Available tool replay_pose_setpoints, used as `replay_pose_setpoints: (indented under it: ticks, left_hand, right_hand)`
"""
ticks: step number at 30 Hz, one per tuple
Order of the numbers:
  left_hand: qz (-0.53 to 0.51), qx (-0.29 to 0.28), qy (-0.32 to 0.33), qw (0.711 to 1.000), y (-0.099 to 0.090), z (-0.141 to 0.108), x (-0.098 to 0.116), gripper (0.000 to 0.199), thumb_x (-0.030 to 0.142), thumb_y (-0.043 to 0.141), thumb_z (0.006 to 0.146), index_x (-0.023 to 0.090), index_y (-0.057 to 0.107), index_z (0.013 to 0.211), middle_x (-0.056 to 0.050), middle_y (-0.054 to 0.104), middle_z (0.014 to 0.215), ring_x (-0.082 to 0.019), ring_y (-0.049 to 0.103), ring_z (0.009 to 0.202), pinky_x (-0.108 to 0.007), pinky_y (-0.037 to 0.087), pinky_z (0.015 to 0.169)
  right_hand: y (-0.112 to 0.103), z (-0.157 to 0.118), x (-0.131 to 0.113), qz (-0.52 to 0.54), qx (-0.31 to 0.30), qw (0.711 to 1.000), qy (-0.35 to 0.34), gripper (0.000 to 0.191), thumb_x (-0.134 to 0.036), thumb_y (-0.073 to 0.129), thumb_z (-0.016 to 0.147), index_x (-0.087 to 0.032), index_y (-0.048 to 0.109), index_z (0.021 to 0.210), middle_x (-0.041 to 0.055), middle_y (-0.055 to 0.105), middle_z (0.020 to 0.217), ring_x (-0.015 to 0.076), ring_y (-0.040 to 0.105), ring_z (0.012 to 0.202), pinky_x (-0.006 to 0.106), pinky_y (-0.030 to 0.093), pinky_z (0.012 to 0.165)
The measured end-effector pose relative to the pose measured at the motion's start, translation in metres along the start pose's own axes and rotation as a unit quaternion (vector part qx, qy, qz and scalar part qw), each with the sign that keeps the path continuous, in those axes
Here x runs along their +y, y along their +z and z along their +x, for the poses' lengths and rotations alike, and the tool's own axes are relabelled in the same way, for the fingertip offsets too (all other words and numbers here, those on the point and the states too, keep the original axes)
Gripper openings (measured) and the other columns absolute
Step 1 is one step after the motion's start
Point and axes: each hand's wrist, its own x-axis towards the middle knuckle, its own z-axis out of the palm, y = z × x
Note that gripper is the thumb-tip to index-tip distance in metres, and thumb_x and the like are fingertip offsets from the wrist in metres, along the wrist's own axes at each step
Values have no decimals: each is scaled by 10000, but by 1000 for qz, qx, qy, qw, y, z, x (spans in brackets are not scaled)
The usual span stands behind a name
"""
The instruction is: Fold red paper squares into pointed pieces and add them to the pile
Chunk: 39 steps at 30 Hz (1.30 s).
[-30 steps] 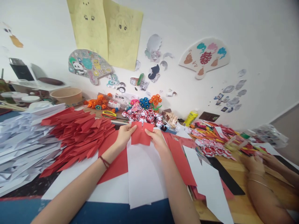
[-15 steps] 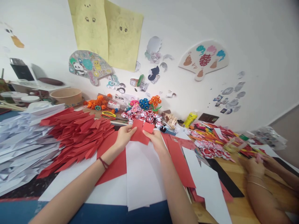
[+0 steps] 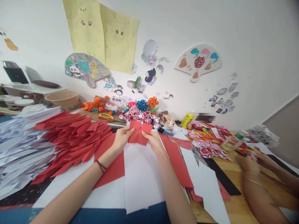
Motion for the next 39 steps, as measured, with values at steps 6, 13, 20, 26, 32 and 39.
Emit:
replay_pose_setpoints:
  ticks: [6,13,20,26,32,39]
  left_hand:
    - [-24,-13,-12,1000,1,-4,7,497,558,730,631,104,701,831,-76,701,686,-226,658,678,-297,505,583]
    - [-66,-9,-7,998,-2,-2,7,447,504,726,672,110,681,878,-90,726,820,-199,664,680,-300,521,641]
    - [-27,-35,-8,999,-2,0,3,490,489,731,669,102,690,966,-115,733,910,-236,682,782,-312,525,685]
    - [19,-28,5,999,-3,4,-5,496,535,718,660,103,709,903,-91,738,860,-212,669,696,-279,504,606]
    - [-11,-17,1,1000,0,1,1,451,518,728,661,93,682,804,-84,721,767,-180,639,627,-248,473,541]
    - [-57,-62,-18,996,3,-5,12,474,454,760,649,87,684,939,-109,728,856,-214,670,725,-301,526,643]
  right_hand:
    - [0,0,-3,32,25,999,31,368,-357,836,556,-155,733,846,87,741,926,271,681,862,392,495,824]
    - [0,-5,-7,-19,-30,999,12,361,-377,806,613,-137,737,873,94,739,913,240,680,815,360,507,778]
    - [6,-7,-12,-46,-11,999,21,395,-403,824,560,-128,749,834,100,738,876,239,673,765,373,536,704]
    - [6,-5,-10,-38,11,999,19,410,-396,831,552,-119,751,843,104,738,881,241,671,760,384,544,700]
    - [6,-4,-10,0,12,1000,12,412,-381,843,540,-121,743,843,105,739,903,245,677,755,380,543,692]
    - [5,-4,-10,4,13,1000,-1,414,-396,827,564,-126,735,863,99,738,907,236,677,772,365,536,711]
